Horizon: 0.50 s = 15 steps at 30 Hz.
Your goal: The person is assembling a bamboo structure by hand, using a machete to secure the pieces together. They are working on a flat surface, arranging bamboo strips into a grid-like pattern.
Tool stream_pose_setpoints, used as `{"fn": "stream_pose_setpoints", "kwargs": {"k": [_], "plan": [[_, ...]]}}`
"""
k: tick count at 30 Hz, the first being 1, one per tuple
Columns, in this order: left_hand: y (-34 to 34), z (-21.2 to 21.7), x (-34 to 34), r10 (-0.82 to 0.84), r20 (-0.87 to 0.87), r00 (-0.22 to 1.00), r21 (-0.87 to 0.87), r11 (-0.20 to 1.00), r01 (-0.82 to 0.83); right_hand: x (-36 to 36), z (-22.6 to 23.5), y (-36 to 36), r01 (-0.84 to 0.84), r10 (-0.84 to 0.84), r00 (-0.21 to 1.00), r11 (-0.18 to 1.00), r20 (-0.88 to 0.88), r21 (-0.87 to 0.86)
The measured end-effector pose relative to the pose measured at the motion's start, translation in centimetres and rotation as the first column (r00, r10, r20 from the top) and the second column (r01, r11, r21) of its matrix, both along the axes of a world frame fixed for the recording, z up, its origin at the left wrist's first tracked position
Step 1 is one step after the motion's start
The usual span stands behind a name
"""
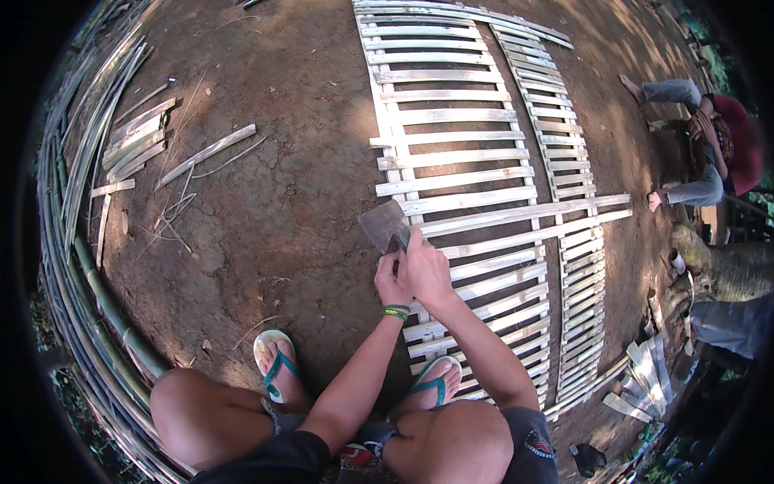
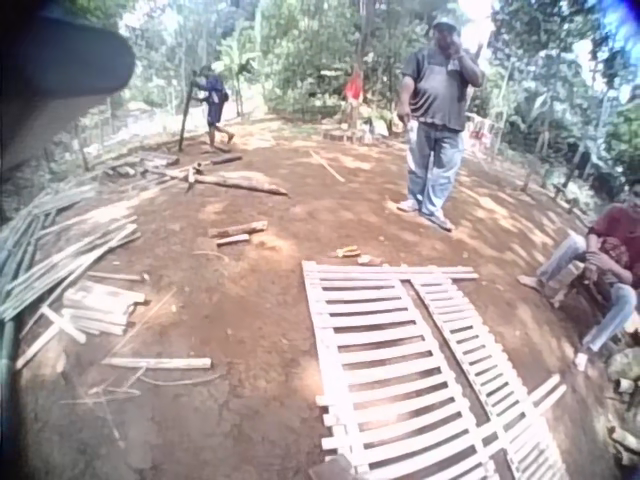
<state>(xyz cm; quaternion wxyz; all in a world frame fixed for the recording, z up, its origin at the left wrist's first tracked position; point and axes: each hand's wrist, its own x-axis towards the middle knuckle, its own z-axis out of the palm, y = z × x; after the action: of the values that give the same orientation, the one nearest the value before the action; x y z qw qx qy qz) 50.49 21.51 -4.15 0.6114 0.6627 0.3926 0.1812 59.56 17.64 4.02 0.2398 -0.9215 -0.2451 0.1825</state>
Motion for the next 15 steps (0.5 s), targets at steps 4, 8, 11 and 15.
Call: {"fn": "stream_pose_setpoints", "kwargs": {"k": [4,8,11,15], "plan": [[0.5,-1.5,-0.7,0.050,-0.005,0.999,0.137,0.989,-0.049,1.9,2.8,-0.1,0.156,-0.160,0.987,0.978,0.018,0.140],[0.1,-0.8,0.0,0.048,0.035,0.998,0.129,0.990,-0.052,1.5,2.5,-0.7,0.090,-0.102,0.995,0.937,0.016,0.338],[0.0,-0.9,0.4,0.034,0.045,0.998,0.187,0.982,-0.042,2.7,0.6,-1.7,0.029,-0.027,0.999,0.998,0.036,-0.061],[0.6,-1.0,-0.2,0.051,0.022,0.998,0.130,0.990,-0.054,2.6,5.4,1.4,0.121,-0.119,0.992,0.989,-0.031,0.085]]}}
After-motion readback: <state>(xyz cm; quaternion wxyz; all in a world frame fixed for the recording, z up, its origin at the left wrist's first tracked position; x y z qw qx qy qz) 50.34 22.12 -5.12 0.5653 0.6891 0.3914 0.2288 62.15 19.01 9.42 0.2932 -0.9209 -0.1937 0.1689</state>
